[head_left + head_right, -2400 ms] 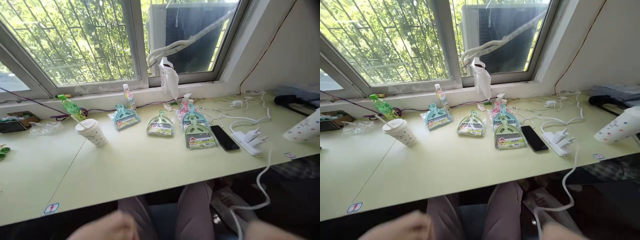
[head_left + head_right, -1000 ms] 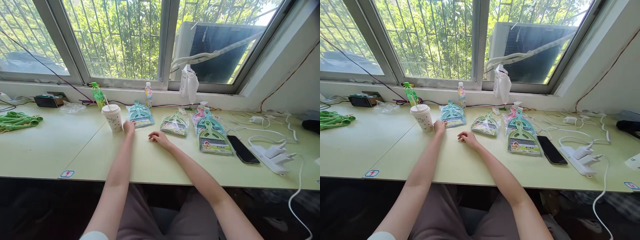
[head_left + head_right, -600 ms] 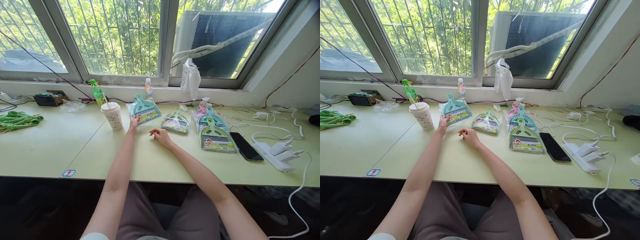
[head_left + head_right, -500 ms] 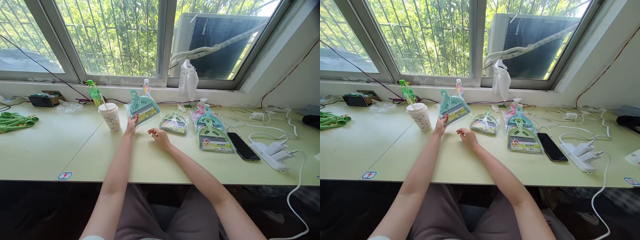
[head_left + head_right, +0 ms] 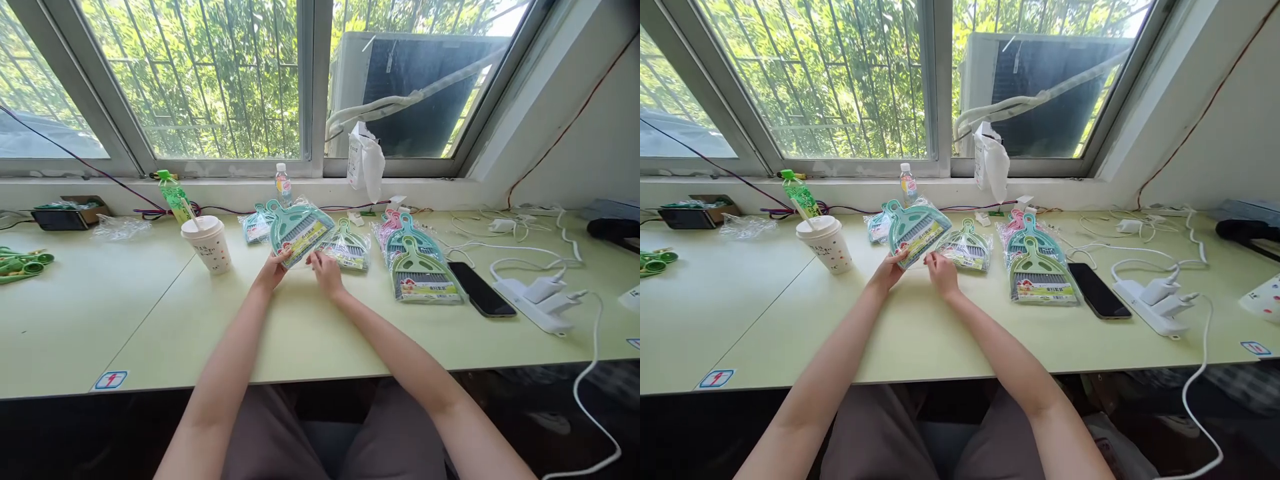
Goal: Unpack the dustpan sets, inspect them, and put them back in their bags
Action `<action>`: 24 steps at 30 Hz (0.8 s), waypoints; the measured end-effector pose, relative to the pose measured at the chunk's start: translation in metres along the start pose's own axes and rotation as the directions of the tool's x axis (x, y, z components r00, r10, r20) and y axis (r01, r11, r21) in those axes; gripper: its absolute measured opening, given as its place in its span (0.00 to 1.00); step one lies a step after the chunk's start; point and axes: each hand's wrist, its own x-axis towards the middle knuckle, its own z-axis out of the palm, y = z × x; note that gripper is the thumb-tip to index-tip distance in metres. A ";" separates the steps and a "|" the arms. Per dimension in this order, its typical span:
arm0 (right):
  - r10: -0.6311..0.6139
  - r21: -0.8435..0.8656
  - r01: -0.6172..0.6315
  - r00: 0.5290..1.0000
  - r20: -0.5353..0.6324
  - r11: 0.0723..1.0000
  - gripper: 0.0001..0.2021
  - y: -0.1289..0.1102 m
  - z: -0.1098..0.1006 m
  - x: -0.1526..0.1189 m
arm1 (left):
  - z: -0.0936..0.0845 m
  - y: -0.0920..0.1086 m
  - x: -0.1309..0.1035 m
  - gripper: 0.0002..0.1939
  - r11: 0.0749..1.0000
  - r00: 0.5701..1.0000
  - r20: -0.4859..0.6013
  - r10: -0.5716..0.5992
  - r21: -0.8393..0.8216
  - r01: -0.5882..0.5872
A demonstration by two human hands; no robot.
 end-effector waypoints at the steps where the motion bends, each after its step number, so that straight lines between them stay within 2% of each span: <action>1: 0.080 0.137 -0.080 0.997 0.006 0.987 0.15 0.004 -0.001 0.004 | 0.000 -0.001 0.001 0.17 1.000 1.000 0.013 -0.016 0.011 0.016; 2: 0.127 0.246 -0.125 0.992 0.007 0.961 0.15 0.008 -0.001 0.007 | 0.000 -0.001 0.002 0.16 0.999 0.999 0.023 -0.032 0.019 0.031; 4: 0.156 0.371 -0.134 0.987 -0.032 0.919 0.16 0.014 -0.001 0.012 | 0.001 -0.003 0.003 0.16 0.998 0.997 0.049 -0.063 0.027 0.061; 8: 0.167 0.468 -0.081 0.975 -0.145 0.880 0.17 0.018 0.002 0.014 | -0.001 -0.005 0.006 0.21 0.991 0.976 0.177 -0.125 0.060 0.116; 12: 0.214 0.652 -0.080 0.968 -0.128 0.754 0.17 0.019 0.000 0.014 | -0.012 -0.002 0.009 0.26 0.977 0.937 0.295 -0.190 0.152 0.150; 14: 0.219 0.714 -0.076 0.970 -0.110 0.696 0.16 0.018 -0.004 0.015 | -0.016 0.000 0.010 0.28 0.975 0.928 0.317 -0.197 0.162 0.152; 20: 0.245 0.774 -0.156 0.970 0.002 0.613 0.24 0.015 -0.013 0.018 | -0.008 0.005 0.007 0.25 0.989 0.973 0.193 -0.130 0.092 0.114; 24: 0.292 0.779 -0.198 0.956 0.020 0.595 0.27 0.013 -0.015 0.020 | -0.008 0.009 0.013 0.27 0.995 0.995 0.017 -0.101 -0.009 0.101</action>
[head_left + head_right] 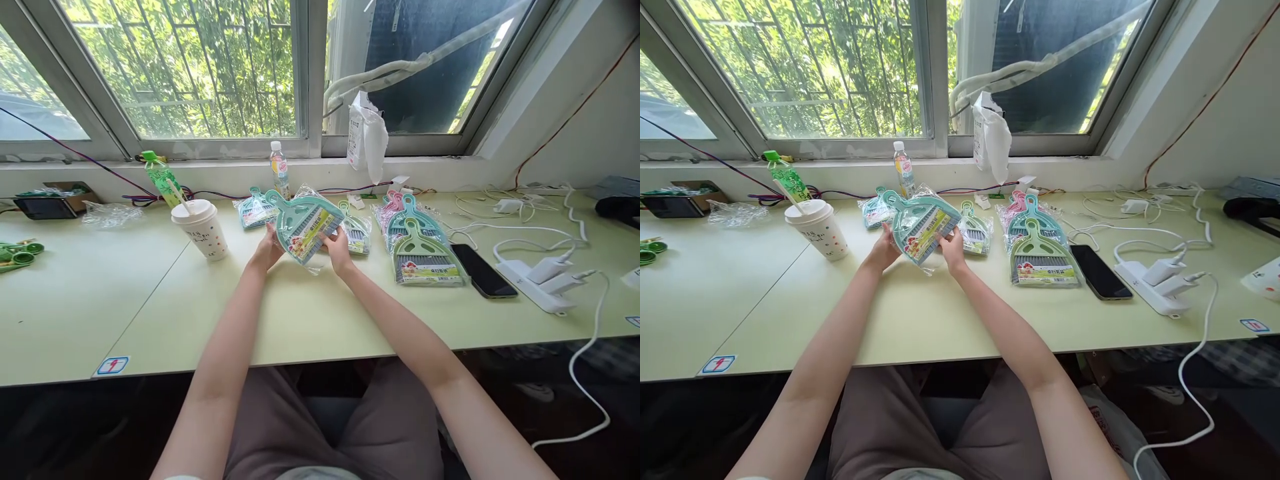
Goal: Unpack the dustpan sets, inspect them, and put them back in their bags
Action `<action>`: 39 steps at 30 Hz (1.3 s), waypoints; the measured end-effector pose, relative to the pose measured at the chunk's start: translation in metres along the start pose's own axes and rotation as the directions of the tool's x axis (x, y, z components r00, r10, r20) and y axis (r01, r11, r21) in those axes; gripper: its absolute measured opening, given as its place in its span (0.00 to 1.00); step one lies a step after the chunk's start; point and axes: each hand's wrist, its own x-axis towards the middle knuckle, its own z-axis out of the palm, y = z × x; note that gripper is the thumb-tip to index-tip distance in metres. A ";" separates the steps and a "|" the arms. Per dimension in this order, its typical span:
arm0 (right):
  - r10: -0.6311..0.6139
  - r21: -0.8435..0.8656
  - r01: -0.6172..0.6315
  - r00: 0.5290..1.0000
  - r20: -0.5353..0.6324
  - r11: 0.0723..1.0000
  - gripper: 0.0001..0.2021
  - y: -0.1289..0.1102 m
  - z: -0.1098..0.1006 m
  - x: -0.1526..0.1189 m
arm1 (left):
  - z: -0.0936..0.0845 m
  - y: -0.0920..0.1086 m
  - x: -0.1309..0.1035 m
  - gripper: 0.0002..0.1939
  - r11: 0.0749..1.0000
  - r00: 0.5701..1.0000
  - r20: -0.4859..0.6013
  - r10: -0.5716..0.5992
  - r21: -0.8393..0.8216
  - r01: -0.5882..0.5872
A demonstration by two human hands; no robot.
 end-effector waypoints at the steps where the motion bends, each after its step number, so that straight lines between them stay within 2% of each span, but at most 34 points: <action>1: 0.011 -0.004 -0.011 1.000 0.001 1.000 0.27 -0.001 0.000 0.000 | -0.002 0.001 0.003 0.26 1.000 0.998 -0.058 0.012 -0.025 -0.014; 3: 0.038 -0.024 -0.037 0.999 0.025 0.999 0.26 -0.004 0.001 -0.001 | -0.009 0.002 0.010 0.22 0.995 0.981 -0.187 0.054 -0.077 -0.070; 5: 0.069 -0.060 -0.065 0.995 0.071 0.996 0.24 -0.005 0.004 -0.002 | -0.015 0.003 0.015 0.20 0.981 0.946 -0.305 0.111 -0.120 -0.154; 7: 0.095 -0.103 -0.084 0.990 0.107 0.991 0.21 -0.005 0.006 -0.005 | -0.017 0.003 0.018 0.22 0.964 0.917 -0.363 0.167 -0.134 -0.228; 10: 0.097 -0.148 -0.082 0.991 0.093 0.985 0.19 -0.005 0.007 -0.007 | -0.018 0.006 0.016 0.28 0.959 0.915 -0.337 0.222 -0.094 -0.267; 12: 0.105 -0.176 -0.091 0.992 0.073 0.980 0.18 -0.008 0.003 -0.005 | -0.021 0.010 0.013 0.33 0.962 0.908 -0.333 0.255 -0.003 -0.272; 14: 0.145 -0.226 -0.115 0.982 0.118 0.967 0.18 -0.015 -0.004 -0.001 | -0.025 0.013 0.010 0.33 0.944 0.878 -0.351 0.325 0.167 -0.283; 16: 0.205 -0.290 -0.138 0.954 0.218 0.947 0.18 -0.023 -0.014 0.005 | -0.029 0.016 0.007 0.32 0.883 0.866 -0.314 0.390 0.394 -0.255; 19: 0.239 -0.355 -0.130 0.930 0.281 0.926 0.18 -0.036 -0.029 0.012 | -0.029 0.017 0.003 0.33 0.754 0.914 -0.175 0.367 0.631 -0.182; 21: 0.234 -0.387 -0.117 0.934 0.269 0.914 0.18 -0.043 -0.037 0.015 | -0.022 0.017 -0.001 0.33 0.725 0.943 -0.089 0.320 0.664 -0.183; 23: 0.231 -0.409 -0.106 0.935 0.269 0.906 0.19 -0.048 -0.042 0.017 | -0.014 0.016 -0.004 0.31 0.725 0.955 -0.049 0.293 0.663 -0.189; 26: 0.224 -0.407 -0.089 0.928 0.298 0.909 0.20 -0.053 -0.046 0.017 | -0.007 0.013 -0.003 0.25 0.778 0.950 -0.094 0.297 0.600 -0.184; 28: 0.202 -0.382 -0.075 0.931 0.304 0.921 0.20 -0.053 -0.046 0.018 | -0.010 0.013 0.001 0.21 0.848 0.931 -0.169 0.325 0.487 -0.208; 30: 0.153 -0.316 -0.068 0.956 0.250 0.946 0.20 -0.052 -0.047 0.019 | -0.019 0.014 0.007 0.16 0.904 0.882 -0.307 0.358 0.350 -0.245; 31: 0.116 -0.262 -0.062 0.974 0.193 0.963 0.20 -0.051 -0.048 0.021 | -0.025 0.015 0.009 0.15 0.922 0.839 -0.406 0.363 0.286 -0.261; 33: 0.034 -0.121 -0.029 0.999 0.038 0.992 0.20 -0.048 -0.050 0.025 | -0.035 0.018 0.013 0.14 0.945 0.738 -0.590 0.326 0.175 -0.277; 34: -0.001 -0.046 -0.001 0.999 -0.047 0.999 0.20 -0.047 -0.052 0.027 | -0.039 0.020 0.014 0.14 0.956 0.713 -0.641 0.283 0.130 -0.263; 35: -0.026 0.023 0.030 0.992 -0.125 0.999 0.20 -0.046 -0.053 0.029 | -0.041 0.021 0.014 0.16 0.969 0.713 -0.662 0.232 0.094 -0.229; 36: -0.041 0.084 0.058 0.981 -0.189 0.995 0.19 -0.045 -0.055 0.030 | -0.041 0.021 0.014 0.17 0.983 0.734 -0.657 0.174 0.073 -0.167; 39: -0.027 0.198 0.088 0.956 -0.292 0.976 0.17 -0.043 -0.058 0.033 | -0.031 0.018 0.011 0.18 0.986 0.859 -0.513 -0.011 0.137 0.094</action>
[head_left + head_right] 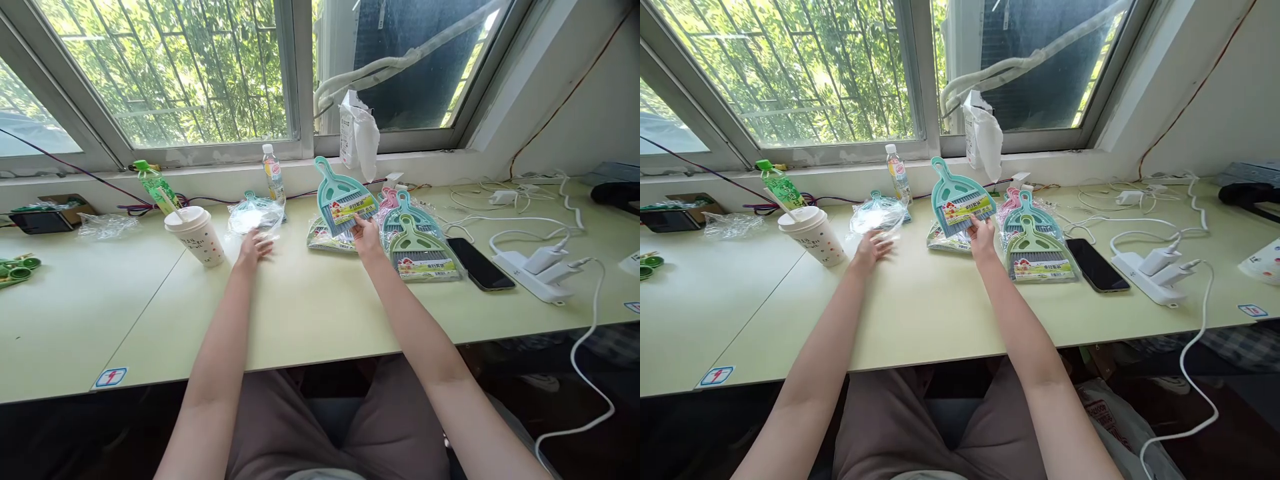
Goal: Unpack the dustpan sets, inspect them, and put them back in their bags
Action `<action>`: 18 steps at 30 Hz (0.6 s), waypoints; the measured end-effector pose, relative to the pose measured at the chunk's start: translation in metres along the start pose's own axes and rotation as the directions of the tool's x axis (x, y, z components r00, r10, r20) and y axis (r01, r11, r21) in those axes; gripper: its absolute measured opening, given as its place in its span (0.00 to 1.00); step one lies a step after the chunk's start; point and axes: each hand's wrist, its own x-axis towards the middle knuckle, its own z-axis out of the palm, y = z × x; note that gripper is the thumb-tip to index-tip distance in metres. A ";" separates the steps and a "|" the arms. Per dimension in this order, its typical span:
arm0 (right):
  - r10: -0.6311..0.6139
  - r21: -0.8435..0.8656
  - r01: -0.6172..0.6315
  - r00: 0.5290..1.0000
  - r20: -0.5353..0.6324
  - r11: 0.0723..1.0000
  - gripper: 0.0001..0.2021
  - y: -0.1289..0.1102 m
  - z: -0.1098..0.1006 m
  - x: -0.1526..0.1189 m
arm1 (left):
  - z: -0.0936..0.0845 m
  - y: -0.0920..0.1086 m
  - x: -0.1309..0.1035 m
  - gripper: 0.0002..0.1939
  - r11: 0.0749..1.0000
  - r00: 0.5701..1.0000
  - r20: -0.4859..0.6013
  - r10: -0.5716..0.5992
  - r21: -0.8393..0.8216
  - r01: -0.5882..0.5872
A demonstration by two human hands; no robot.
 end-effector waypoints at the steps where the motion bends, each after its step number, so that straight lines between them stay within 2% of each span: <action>1: 0.007 0.015 -0.007 1.000 -0.012 1.000 0.16 0.000 0.000 0.000 | 0.004 -0.002 -0.004 0.18 0.997 0.995 0.087 -0.040 0.073 0.034; 3: 0.019 0.016 -0.019 1.000 -0.010 1.000 0.15 0.001 0.000 -0.001 | 0.011 -0.006 -0.011 0.21 0.992 0.968 0.241 -0.067 0.117 0.039; 5: 0.025 0.004 -0.025 1.000 0.014 1.000 0.15 0.002 0.002 -0.004 | 0.015 -0.009 -0.016 0.30 1.000 0.944 0.328 0.014 0.000 -0.015; 6: 0.029 0.002 -0.029 0.999 0.027 1.000 0.15 0.003 0.003 -0.005 | 0.016 -0.010 -0.018 0.37 0.995 0.939 0.333 0.082 -0.084 -0.057; 8: 0.042 0.004 -0.042 0.998 0.052 0.999 0.15 0.004 0.006 -0.009 | 0.015 -0.011 -0.017 0.49 0.967 0.938 0.271 0.215 -0.197 -0.165; 10: 0.055 0.007 -0.055 0.996 0.077 0.998 0.15 0.005 0.008 -0.013 | 0.013 -0.011 -0.014 0.55 0.949 0.943 0.167 0.288 -0.180 -0.258; 12: 0.059 0.000 -0.059 0.993 0.106 0.998 0.16 0.007 0.009 -0.015 | 0.016 -0.011 -0.013 0.54 0.948 0.945 0.103 0.311 -0.109 -0.300; 13: 0.058 -0.011 -0.058 0.991 0.122 0.998 0.16 0.008 0.010 -0.017 | 0.020 -0.012 -0.014 0.50 0.948 0.942 0.115 0.315 -0.086 -0.306; 14: 0.056 -0.025 -0.054 0.989 0.136 0.998 0.16 0.009 0.010 -0.018 | 0.025 -0.013 -0.017 0.44 0.951 0.938 0.158 0.309 -0.079 -0.300; 16: 0.059 -0.068 -0.048 0.984 0.167 0.996 0.15 0.011 0.012 -0.020 | 0.038 -0.016 -0.025 0.30 0.962 0.909 0.316 0.272 -0.094 -0.255; 18: 0.076 -0.142 -0.045 0.972 0.221 0.989 0.15 0.013 0.014 -0.022 | 0.052 -0.020 -0.035 0.25 0.985 0.870 0.462 0.170 -0.080 -0.150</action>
